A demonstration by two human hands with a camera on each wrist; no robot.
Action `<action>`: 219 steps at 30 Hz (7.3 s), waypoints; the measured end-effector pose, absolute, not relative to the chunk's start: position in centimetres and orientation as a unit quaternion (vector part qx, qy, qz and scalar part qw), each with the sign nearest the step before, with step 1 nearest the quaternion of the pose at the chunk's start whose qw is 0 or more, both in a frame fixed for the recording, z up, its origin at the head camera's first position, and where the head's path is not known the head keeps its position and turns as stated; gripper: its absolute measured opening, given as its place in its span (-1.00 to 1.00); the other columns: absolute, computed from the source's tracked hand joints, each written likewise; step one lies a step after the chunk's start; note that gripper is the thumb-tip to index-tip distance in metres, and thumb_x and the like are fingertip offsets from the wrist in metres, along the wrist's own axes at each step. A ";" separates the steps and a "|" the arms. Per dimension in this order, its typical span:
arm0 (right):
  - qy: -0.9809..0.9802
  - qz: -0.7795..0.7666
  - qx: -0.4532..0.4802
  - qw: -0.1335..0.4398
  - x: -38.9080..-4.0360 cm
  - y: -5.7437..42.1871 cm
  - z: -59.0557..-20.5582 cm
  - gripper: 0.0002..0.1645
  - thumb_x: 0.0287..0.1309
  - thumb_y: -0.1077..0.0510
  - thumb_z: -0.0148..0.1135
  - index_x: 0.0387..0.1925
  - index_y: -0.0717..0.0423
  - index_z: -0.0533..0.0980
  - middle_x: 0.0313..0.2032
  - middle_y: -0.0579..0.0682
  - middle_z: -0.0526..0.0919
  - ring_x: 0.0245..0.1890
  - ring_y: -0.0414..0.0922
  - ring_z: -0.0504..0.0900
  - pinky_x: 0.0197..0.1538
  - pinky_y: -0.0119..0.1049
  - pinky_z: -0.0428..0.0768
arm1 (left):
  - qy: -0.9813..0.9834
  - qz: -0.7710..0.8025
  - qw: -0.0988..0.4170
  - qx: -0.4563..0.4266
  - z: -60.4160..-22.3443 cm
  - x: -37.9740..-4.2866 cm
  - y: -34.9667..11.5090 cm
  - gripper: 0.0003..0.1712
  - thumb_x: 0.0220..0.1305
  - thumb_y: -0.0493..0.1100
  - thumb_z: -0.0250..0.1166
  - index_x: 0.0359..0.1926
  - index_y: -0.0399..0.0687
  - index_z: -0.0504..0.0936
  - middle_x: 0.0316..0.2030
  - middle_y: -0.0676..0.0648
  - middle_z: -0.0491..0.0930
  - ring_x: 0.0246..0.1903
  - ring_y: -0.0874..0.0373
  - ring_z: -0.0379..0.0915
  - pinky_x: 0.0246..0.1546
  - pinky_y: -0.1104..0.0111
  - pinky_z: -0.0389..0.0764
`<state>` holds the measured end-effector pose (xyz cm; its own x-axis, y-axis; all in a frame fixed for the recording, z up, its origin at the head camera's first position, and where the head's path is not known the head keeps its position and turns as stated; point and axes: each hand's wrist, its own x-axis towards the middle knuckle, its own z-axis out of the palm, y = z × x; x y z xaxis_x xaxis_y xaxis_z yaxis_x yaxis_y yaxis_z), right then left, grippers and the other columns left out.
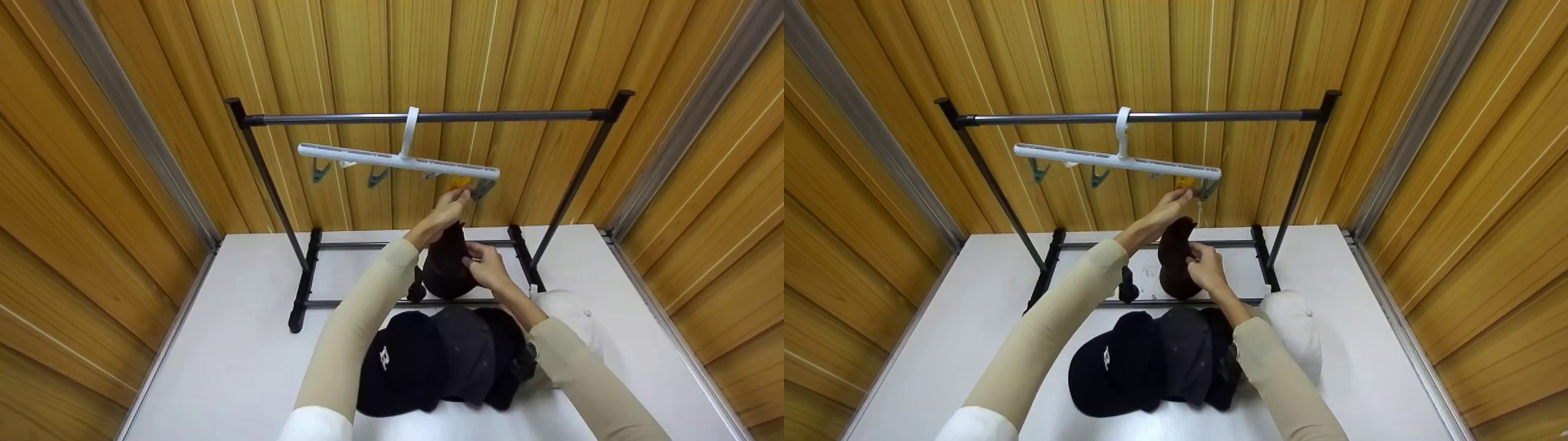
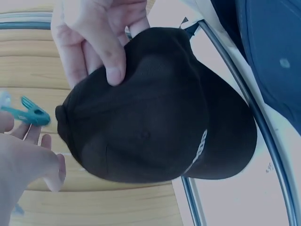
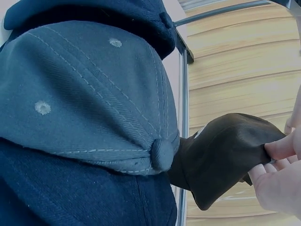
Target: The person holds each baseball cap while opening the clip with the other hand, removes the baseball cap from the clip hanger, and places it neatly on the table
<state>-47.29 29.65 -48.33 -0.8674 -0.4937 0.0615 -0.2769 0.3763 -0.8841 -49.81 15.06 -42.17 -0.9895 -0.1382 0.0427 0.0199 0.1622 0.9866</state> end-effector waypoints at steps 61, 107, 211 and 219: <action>0.445 -0.828 -0.060 0.336 -49.1 29.6 -43.9 -0.30 0.62 0.17 -0.42 0.66 -0.08 -0.23 0.65 -0.11 -0.13 0.61 -0.22 -0.04 0.58 -0.37 0.11 | -0.916 -0.341 0.130 0.167 -45.4 -33.2 -7.2 -0.14 0.41 0.09 0.24 0.54 -0.24 0.20 0.54 -0.37 0.16 0.58 -0.31 -0.13 0.52 -0.25 -0.14; 0.422 -0.813 -0.116 0.383 -42.4 26.0 -42.7 -0.32 0.62 0.23 -0.31 0.63 0.15 -0.16 -0.05 -0.19 0.63 -0.04 -0.29 0.64 0.09 -0.43 0.60 | -0.977 -0.011 0.141 0.159 -54.6 -16.9 -14.1 -0.08 0.38 0.25 0.24 0.54 -0.17 0.24 0.53 -0.38 0.16 0.54 -0.33 0.04 0.53 -0.25 0.00; 0.562 -0.653 -0.021 0.507 -31.4 20.7 -54.2 -0.26 0.56 0.12 -0.18 0.62 0.06 -0.12 0.56 0.25 0.15 0.48 0.24 0.31 0.51 0.13 0.23 | -0.972 -0.062 0.152 0.168 -57.2 -14.3 -14.1 -0.25 0.45 0.13 0.19 0.47 -0.24 0.35 0.44 -0.42 0.32 0.47 -0.37 0.16 0.45 -0.26 0.15; 0.568 -0.648 -0.027 0.506 -31.6 21.2 -53.8 -0.28 0.55 0.10 -0.19 0.61 0.06 -0.09 0.54 0.23 0.21 0.46 0.23 0.34 0.48 0.10 0.26 | -0.973 -0.069 0.138 0.174 -57.0 -14.0 -14.1 -0.23 0.46 0.15 0.17 0.49 -0.23 0.32 0.46 -0.41 0.28 0.49 -0.37 0.13 0.47 -0.26 0.12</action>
